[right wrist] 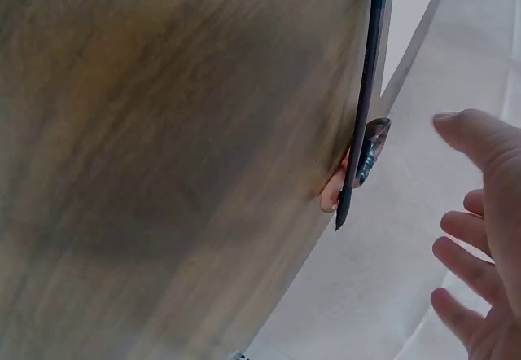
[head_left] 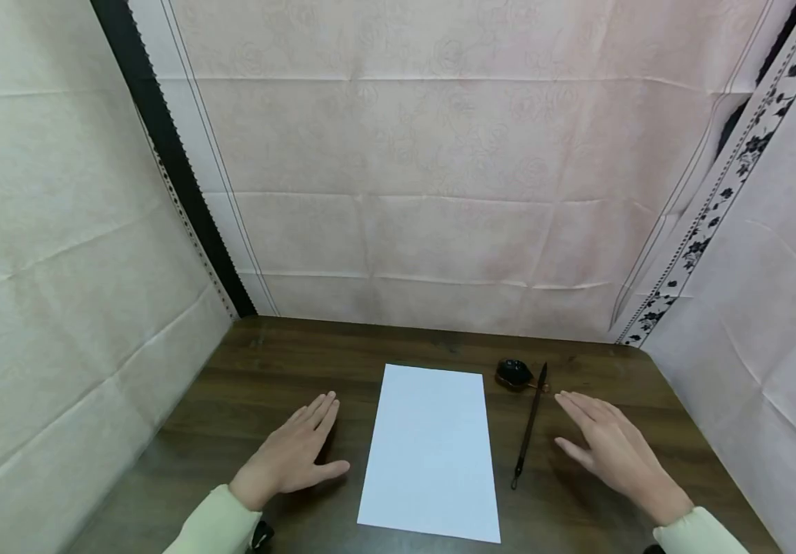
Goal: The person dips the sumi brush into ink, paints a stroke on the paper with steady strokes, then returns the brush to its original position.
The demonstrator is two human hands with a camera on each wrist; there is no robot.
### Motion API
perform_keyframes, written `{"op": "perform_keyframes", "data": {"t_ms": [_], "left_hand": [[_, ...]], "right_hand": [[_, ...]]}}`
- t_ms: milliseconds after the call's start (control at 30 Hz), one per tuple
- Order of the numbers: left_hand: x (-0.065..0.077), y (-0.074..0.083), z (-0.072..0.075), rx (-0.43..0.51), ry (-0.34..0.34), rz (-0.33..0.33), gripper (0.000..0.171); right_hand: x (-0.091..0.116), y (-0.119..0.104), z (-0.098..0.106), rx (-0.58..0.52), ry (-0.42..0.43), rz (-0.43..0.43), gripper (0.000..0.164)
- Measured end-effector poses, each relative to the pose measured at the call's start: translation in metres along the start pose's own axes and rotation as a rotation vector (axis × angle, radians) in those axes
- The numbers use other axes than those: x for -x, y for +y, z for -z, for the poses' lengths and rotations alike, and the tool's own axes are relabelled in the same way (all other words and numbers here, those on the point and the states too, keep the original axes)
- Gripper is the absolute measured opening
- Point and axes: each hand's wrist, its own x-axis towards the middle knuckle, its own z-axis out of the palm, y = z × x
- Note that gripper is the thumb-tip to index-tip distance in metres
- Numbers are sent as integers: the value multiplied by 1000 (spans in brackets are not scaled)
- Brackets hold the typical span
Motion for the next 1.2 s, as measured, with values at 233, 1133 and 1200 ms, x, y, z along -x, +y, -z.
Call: {"op": "perform_keyframes", "data": {"t_ms": [233,1133,1200], "left_hand": [[-8,11,2,34,-69,-51,98],[-21,49,-16,30,-276,-98,103],[-21,49,-16,31,-287,-91,104]], "right_hand": [[-13,5,-8,-24,10,74,74],[-24,-4,-46,-29,-240,59,55],[-25,-5,-48,-27,-244,58,53]]}}
